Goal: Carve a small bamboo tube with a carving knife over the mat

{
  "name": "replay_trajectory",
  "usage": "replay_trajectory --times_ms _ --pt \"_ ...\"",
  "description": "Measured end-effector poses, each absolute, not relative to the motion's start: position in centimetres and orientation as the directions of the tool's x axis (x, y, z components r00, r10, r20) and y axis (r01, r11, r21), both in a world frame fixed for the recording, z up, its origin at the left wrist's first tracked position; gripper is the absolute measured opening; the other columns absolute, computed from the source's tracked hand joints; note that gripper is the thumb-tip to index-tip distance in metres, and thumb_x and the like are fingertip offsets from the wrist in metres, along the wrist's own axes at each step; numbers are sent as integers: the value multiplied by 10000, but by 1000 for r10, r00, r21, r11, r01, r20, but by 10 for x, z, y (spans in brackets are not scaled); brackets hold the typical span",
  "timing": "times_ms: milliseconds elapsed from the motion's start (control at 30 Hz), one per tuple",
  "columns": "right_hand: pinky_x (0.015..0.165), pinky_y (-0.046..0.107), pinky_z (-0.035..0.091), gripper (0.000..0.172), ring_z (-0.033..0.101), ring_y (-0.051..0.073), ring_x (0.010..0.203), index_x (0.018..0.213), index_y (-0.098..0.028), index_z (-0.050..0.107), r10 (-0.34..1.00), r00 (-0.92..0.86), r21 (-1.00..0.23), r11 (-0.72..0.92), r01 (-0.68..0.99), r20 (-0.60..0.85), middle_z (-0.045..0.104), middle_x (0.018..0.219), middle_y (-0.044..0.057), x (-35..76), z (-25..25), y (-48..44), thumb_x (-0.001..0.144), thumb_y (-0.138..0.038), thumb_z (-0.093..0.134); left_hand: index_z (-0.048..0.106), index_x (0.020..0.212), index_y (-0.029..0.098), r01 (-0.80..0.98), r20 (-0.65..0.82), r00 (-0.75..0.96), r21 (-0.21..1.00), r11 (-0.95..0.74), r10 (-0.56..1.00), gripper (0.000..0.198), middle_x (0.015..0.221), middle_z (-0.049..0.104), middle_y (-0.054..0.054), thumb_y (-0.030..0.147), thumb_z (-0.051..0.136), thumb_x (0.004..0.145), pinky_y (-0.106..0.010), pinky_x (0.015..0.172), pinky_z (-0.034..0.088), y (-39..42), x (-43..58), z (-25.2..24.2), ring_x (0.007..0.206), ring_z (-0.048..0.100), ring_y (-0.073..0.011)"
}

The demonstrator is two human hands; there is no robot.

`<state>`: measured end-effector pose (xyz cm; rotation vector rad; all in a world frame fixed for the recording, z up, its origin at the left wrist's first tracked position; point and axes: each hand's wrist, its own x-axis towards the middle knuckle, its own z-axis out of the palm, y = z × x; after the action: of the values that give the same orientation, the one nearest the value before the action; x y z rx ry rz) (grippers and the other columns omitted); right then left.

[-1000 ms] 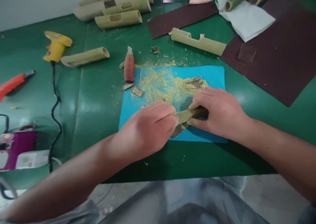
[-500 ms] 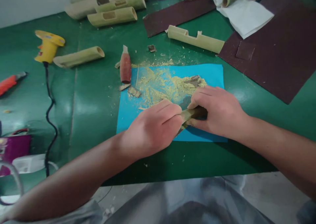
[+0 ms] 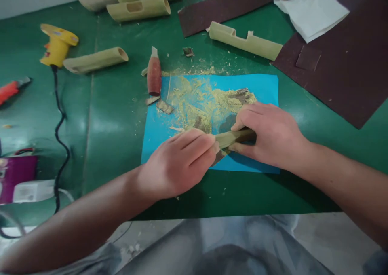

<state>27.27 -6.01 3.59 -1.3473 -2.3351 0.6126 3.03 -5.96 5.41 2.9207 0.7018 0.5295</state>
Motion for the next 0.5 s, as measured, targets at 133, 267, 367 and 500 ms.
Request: replay_trajectory --times_ms 133,267,367,500 --pt "710 367 334 143 609 246 907 872 -250 647 872 -479 -541 454 708 105 715 937 47 273 36 -60 831 -316 767 617 869 222 472 260 811 240 -849 524 229 845 677 -21 145 535 1068 -333 681 506 -59 32 51 768 637 -161" --pt "714 362 341 154 608 234 893 871 -245 643 869 -483 -541 459 705 107 706 916 37 274 37 -60 833 -315 775 605 862 221 465 262 816 232 -854 515 225 817 673 -7 148 549 1067 -331 667 499 -59 29 52 751 629 -157" --pt "711 360 338 157 601 226 881 870 -245 643 868 -485 -539 461 705 108 703 903 31 274 37 -60 840 -325 773 616 888 220 446 304 811 230 -865 499 198 837 698 -4 119 565 1050 -332 676 512 -58 29 53 763 645 -157" --pt "723 362 351 166 607 228 888 861 -246 637 877 -468 -549 445 707 108 710 904 28 273 37 -61 835 -326 780 611 848 227 492 240 778 342 -801 580 253 824 683 -19 127 509 1056 -340 639 510 -55 32 53 744 646 -163"
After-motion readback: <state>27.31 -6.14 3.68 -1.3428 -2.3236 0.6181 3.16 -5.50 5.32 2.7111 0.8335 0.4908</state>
